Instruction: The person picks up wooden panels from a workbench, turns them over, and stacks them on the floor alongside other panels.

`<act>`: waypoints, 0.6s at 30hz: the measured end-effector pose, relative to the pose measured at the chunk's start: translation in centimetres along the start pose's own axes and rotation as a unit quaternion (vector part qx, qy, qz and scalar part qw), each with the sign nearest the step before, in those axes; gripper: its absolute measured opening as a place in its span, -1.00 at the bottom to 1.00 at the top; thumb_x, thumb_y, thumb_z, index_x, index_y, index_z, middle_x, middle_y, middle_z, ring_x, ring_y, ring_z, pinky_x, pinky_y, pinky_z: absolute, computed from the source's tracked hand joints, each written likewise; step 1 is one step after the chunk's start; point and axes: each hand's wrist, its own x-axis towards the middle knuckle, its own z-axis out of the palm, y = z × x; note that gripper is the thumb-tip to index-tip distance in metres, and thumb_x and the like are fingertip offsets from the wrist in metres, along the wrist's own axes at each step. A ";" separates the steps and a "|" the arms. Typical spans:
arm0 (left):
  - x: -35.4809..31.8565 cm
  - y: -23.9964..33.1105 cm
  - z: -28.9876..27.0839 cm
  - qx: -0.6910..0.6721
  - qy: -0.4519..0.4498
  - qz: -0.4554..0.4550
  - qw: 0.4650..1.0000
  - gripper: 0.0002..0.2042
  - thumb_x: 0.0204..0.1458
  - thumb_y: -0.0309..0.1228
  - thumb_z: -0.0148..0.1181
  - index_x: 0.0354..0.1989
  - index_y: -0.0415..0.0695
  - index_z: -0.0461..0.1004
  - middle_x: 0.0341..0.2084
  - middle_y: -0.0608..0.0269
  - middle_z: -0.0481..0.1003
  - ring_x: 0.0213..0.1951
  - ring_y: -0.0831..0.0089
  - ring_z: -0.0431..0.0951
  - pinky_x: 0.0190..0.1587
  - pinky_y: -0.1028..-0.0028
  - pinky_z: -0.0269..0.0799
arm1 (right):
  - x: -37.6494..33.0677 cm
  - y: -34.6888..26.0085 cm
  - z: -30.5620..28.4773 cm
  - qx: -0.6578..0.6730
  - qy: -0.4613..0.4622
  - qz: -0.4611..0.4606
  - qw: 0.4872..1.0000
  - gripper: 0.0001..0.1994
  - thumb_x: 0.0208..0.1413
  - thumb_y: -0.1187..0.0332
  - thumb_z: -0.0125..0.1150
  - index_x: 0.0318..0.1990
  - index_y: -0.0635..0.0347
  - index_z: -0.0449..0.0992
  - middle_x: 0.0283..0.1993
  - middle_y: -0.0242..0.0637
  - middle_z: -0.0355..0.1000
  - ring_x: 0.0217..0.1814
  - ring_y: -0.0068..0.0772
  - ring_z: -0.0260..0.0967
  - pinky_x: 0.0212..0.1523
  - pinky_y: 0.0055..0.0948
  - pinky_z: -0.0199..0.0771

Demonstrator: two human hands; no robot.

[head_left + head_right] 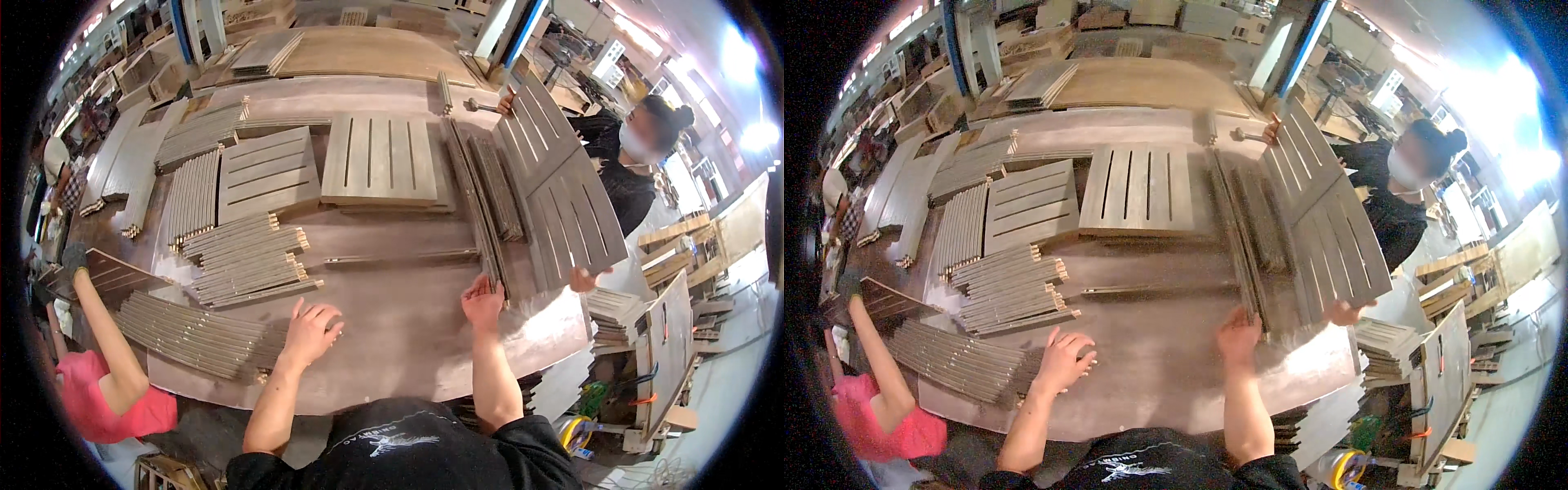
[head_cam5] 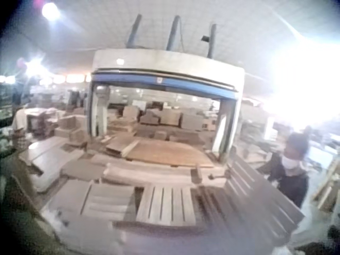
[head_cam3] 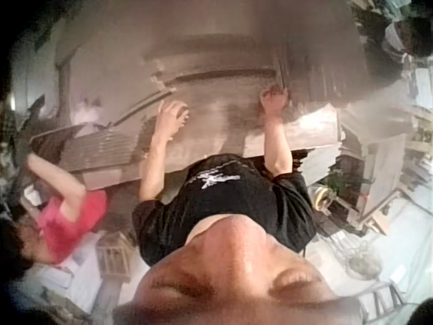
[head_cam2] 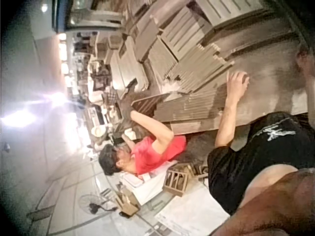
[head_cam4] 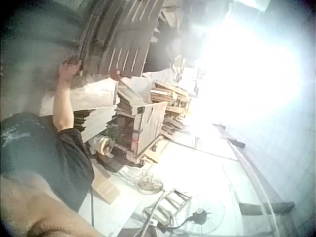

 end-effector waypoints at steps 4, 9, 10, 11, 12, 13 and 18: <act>-0.3 -0.1 0.9 -0.002 0.007 -0.004 1.000 -0.80 0.01 -0.26 0.26 -0.19 0.02 0.54 -0.17 0.31 0.54 0.01 0.32 0.48 0.34 0.05 -0.01 | -1.8 0.0 1.6 0.026 0.010 0.004 1.000 -0.59 0.24 -0.04 -0.11 -0.01 0.03 0.46 -0.09 -0.45 0.48 -0.04 -0.54 0.40 -0.07 -0.43 0.21; -0.6 0.4 1.6 -0.013 0.006 0.001 1.000 -0.81 0.03 -0.25 0.24 -0.21 0.01 0.55 -0.16 0.34 0.54 -0.02 0.35 0.49 0.33 0.04 0.01 | -6.3 -1.6 5.5 -0.052 0.068 -0.099 0.991 -0.54 0.27 0.00 -0.12 0.03 0.20 0.43 -0.08 -0.21 0.49 0.00 -0.33 0.41 0.03 -0.33 0.31; -0.5 0.4 1.6 -0.012 0.007 -0.004 1.000 -0.81 0.03 -0.25 0.24 -0.21 0.01 0.55 -0.16 0.34 0.54 -0.02 0.35 0.49 0.33 0.04 0.01 | -6.6 -2.4 5.3 -0.164 0.055 -0.184 0.968 -0.52 0.28 0.02 -0.13 0.05 0.27 0.41 -0.06 -0.12 0.48 0.03 -0.25 0.41 0.09 -0.28 0.32; -0.7 0.4 1.5 -0.005 0.007 -0.004 1.000 -0.81 0.04 -0.25 0.23 -0.19 0.01 0.54 -0.16 0.33 0.53 -0.01 0.35 0.49 0.33 0.04 0.01 | -8.9 -3.1 6.2 -0.227 0.019 -0.234 0.945 -0.49 0.29 0.04 -0.13 0.09 0.35 0.37 -0.02 -0.06 0.47 0.07 -0.19 0.40 0.14 -0.23 0.31; -0.7 0.4 1.3 0.001 0.007 -0.001 1.000 -0.80 0.05 -0.25 0.22 -0.18 0.01 0.54 -0.15 0.33 0.53 0.00 0.35 0.49 0.33 0.04 0.00 | -10.9 -3.8 6.8 -0.285 -0.016 -0.286 0.915 -0.46 0.30 0.06 -0.13 0.14 0.43 0.32 0.02 0.01 0.45 0.10 -0.13 0.39 0.19 -0.18 0.29; -0.5 0.4 1.2 0.002 0.009 -0.005 1.000 -0.80 0.05 -0.25 0.22 -0.18 0.01 0.54 -0.15 0.33 0.53 0.00 0.35 0.49 0.33 0.04 0.00 | -10.2 -5.6 5.1 -0.346 -0.011 -0.342 0.874 -0.45 0.31 0.07 -0.15 0.18 0.46 0.28 0.09 0.01 0.41 0.14 -0.14 0.37 0.18 -0.18 0.31; 1.1 0.0 1.6 0.004 -0.012 0.001 1.000 -0.79 0.05 -0.26 0.22 -0.15 0.01 0.51 -0.08 0.34 0.50 0.07 0.36 0.44 0.35 0.05 -0.01 | -17.0 -9.2 13.6 -0.295 -0.024 -0.583 0.757 -0.43 0.35 -0.01 -0.24 0.34 0.19 0.13 0.27 -0.14 0.27 0.24 -0.25 0.30 0.22 -0.16 0.28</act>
